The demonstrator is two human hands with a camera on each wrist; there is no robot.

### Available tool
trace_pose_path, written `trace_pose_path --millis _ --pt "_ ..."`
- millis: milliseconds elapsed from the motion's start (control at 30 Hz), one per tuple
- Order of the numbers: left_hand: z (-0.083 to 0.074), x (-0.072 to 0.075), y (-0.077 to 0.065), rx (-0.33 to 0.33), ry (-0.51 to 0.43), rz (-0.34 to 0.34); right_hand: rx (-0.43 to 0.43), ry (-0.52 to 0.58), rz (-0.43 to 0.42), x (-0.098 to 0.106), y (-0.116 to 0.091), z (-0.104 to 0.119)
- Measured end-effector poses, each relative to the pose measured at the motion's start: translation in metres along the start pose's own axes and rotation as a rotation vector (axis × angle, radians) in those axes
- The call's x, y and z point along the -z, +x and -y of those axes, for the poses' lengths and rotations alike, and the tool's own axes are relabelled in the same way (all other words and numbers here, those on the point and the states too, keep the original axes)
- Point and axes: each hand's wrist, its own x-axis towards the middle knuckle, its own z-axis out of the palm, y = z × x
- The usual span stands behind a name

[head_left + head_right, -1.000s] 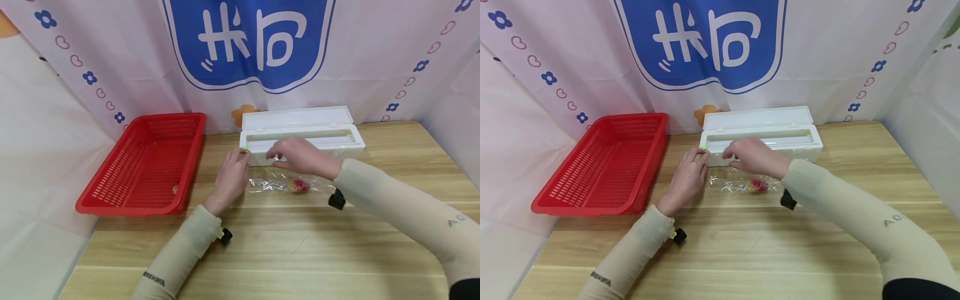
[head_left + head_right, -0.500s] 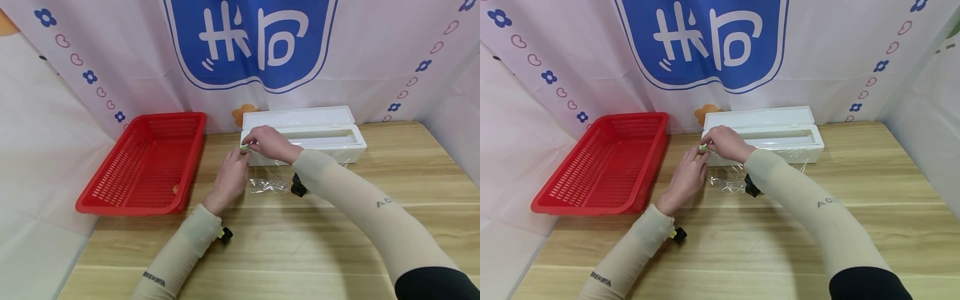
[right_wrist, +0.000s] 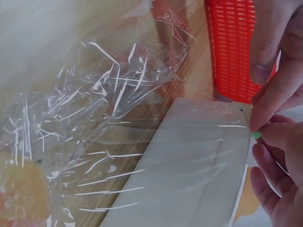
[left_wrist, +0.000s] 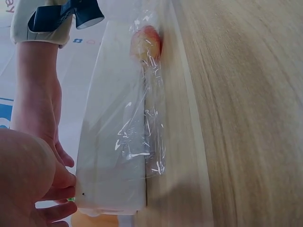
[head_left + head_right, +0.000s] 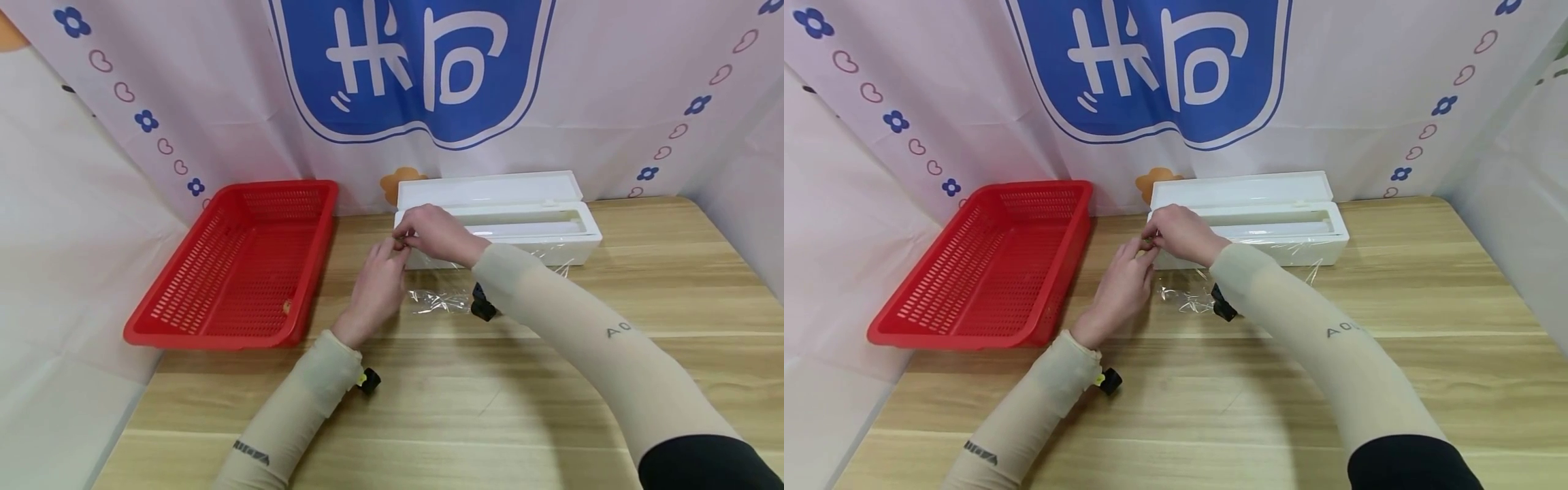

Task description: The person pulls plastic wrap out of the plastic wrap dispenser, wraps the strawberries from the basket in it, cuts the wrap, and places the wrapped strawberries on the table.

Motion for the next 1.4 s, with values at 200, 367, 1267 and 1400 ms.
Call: trace_pose_path --millis 200,367,1267,1400 --pt "-0.002 0.003 0.001 -0.014 0.023 0.004 0.014 -0.023 0.005 0.002 -0.003 0.001" --pt "-0.002 0.005 0.003 0.006 0.022 0.042 0.025 -0.061 -0.007 0.004 -0.009 -0.001" --pt "-0.009 0.007 0.011 -0.006 0.122 0.035 0.046 -0.095 0.0 0.042 -0.088 -0.063" --pt "-0.01 0.005 0.011 -0.004 0.147 0.037 0.006 -0.096 -0.013 0.05 -0.11 -0.076"
